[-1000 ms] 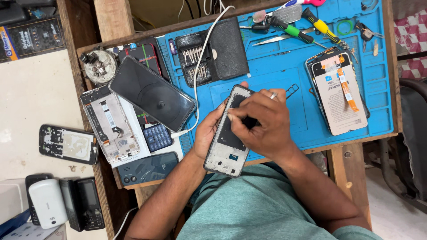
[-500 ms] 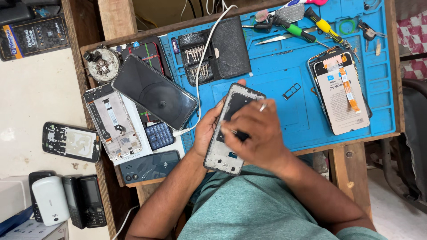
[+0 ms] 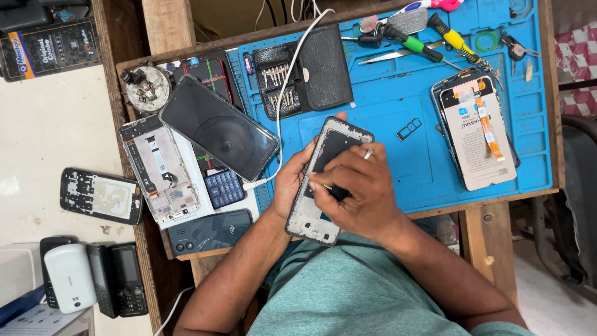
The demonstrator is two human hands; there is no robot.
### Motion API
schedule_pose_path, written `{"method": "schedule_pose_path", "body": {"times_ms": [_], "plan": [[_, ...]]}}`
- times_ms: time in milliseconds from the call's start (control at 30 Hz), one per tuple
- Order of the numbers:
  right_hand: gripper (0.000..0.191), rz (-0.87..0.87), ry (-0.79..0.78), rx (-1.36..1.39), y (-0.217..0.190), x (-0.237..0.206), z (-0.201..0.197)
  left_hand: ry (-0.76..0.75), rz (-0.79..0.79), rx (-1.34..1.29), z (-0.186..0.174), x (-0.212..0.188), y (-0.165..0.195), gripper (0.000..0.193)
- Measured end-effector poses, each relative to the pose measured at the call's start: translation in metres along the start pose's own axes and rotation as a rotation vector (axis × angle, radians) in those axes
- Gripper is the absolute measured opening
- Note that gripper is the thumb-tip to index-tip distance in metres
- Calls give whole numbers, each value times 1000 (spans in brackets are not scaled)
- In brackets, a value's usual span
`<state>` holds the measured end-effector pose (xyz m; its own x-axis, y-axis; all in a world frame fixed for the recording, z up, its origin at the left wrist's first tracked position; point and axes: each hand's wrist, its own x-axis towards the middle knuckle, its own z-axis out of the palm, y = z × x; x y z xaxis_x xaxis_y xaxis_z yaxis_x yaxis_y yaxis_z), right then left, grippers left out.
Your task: The person disassembles a smartphone, removes the back cover, and uses a small tool to scrape adhesive from the frame. They handle multiple disassembled phones and tools on a cluttered workbench.
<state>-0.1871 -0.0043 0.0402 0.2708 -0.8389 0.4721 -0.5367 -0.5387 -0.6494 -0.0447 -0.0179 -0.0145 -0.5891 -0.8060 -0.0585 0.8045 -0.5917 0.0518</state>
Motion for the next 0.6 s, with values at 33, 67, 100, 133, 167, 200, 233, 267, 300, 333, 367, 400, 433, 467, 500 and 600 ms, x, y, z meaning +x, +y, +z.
{"method": "schedule_pose_path", "body": {"times_ms": [33, 67, 100, 133, 167, 200, 233, 267, 300, 333, 367, 400, 433, 467, 500, 600], "plan": [[13, 18, 3, 0, 1, 0, 0, 15, -9, -8, 0, 0, 0, 53], [13, 34, 9, -2, 4, 2, -1, 39, -18, 4, 0, 0, 0, 54], [14, 50, 12, -3, 6, 3, -1, 64, -26, 15, 0, 0, 0, 55], [12, 56, 13, -11, 7, 3, -1, 90, -30, 26, 0, 0, 0, 55], [11, 62, 16, -20, 8, 3, 0, 74, -17, 47, 0, -1, 0, 55], [10, 68, 20, -30, 9, 4, 1, 55, -5, 68, 0, -1, 1, 55], [10, 25, 10, -9, 8, 2, 1, 39, 9, 87, 0, -1, 1, 55], [11, -16, 2, 10, 5, 0, 3, -22, 10, 66, 0, -2, 1, 53], [11, -56, -6, 26, 3, -1, 3, -84, 10, 43, 0, -1, 1, 50], [10, -46, -7, 24, 2, -2, 3, -142, 16, 19, -1, -2, 1, 47], [10, -37, -5, 21, 2, -2, 3, -101, 1, 16, -1, -1, 1, 48], [9, -29, -1, 18, 1, -1, 3, -61, -16, 13, -1, -1, 2, 50], [9, 8, 6, -5, 2, 0, 3, -21, -31, 9, -1, 0, 1, 52], [9, 44, 12, -26, 5, 2, 1, -14, -23, 14, -1, -1, 1, 52], [9, 78, 20, -47, 6, 4, 0, -8, -14, 22, -1, -1, 1, 53], [11, 20, 1, -11, 4, 4, 0, 52, 15, 75, -1, -3, 1, 53]]}}
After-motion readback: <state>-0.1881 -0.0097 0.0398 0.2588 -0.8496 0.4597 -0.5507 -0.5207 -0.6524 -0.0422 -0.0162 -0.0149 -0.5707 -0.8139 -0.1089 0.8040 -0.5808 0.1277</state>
